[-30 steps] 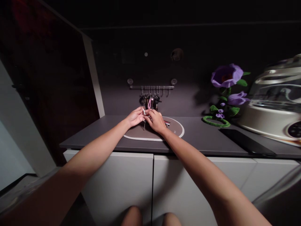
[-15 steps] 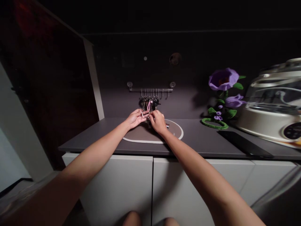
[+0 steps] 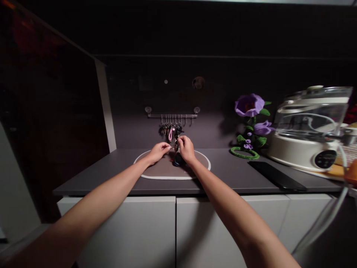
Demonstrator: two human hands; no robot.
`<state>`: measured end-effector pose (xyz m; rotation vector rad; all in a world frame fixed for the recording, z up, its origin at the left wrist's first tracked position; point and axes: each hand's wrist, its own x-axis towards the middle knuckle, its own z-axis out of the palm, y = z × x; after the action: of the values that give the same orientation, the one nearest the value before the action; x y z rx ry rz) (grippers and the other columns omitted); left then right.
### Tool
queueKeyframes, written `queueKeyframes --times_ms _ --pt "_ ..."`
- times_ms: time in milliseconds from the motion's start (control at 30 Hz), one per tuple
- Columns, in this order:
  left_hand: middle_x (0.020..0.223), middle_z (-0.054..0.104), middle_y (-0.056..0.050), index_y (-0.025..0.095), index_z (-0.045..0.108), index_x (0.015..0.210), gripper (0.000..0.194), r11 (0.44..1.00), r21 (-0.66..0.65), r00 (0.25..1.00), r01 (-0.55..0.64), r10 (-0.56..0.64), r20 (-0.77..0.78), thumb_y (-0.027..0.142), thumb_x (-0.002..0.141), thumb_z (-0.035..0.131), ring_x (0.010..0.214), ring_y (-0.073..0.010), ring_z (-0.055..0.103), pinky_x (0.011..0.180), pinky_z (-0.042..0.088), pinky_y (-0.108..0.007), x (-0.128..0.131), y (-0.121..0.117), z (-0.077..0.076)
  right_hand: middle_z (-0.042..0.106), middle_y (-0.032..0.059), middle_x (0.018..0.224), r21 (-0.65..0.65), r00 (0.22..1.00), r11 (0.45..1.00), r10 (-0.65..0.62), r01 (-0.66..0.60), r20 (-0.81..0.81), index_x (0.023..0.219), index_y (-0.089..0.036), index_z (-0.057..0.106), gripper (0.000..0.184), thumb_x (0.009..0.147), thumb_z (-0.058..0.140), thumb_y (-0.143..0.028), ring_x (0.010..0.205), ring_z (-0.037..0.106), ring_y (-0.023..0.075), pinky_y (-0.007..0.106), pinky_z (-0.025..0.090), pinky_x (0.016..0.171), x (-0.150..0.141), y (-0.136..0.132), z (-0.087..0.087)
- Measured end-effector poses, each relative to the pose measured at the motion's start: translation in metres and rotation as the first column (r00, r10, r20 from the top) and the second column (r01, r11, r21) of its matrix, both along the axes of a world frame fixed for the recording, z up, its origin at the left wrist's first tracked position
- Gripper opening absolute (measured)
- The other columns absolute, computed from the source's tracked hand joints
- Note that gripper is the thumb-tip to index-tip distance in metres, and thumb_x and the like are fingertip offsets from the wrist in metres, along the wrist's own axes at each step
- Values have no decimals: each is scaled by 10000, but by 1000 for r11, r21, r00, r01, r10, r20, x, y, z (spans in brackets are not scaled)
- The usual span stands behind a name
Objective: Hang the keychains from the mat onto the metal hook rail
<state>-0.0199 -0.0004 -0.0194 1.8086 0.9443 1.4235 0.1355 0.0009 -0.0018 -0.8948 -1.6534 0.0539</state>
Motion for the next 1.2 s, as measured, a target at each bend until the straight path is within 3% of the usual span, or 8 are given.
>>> queueKeyframes --times_ms 233,367,567,733,900,1200 --pt "775 650 -60 181 652 724 139 928 305 953 -213 267 -145 276 748 553 722 -180 560 714 414 -292 2 6 -2 603 26 747 -69 989 993 83 -92 -126 790 -191 509 243 823 386 -397 692 547 145 263 441 642 1 27 4" --pt "752 626 -50 186 643 725 148 905 366 939 -215 294 -177 289 758 541 685 -164 539 669 404 -273 4 10 -6 597 16 755 -105 967 984 117 -143 -228 801 -187 501 235 803 416 -406 691 553 134 254 442 625 4 47 14" --pt "766 631 -40 164 634 762 187 875 421 866 -237 387 -316 257 805 478 706 -142 539 679 402 -257 8 12 -9 563 -7 721 -173 925 963 133 -205 -357 832 -180 502 251 776 444 -418 610 536 108 238 437 572 7 74 44" --pt "759 634 -39 161 629 750 196 864 431 844 -261 421 -332 253 818 469 710 -138 539 670 397 -249 8 14 -10 576 9 719 -172 938 980 39 -104 -345 810 -167 528 204 779 436 -348 665 552 114 229 435 608 7 100 62" --pt "745 632 -37 161 627 744 201 869 417 838 -266 422 -346 252 823 467 709 -136 541 672 395 -243 7 15 -11 595 23 711 -202 940 979 -83 16 -332 763 -155 560 178 763 436 -283 714 567 129 236 434 664 3 120 67" --pt "763 637 -39 163 628 753 214 879 395 844 -267 412 -345 270 828 458 718 -140 543 681 400 -249 6 18 -13 623 55 717 -312 920 944 -216 111 -327 722 -138 612 194 728 460 -257 654 549 142 235 415 632 -5 119 71"
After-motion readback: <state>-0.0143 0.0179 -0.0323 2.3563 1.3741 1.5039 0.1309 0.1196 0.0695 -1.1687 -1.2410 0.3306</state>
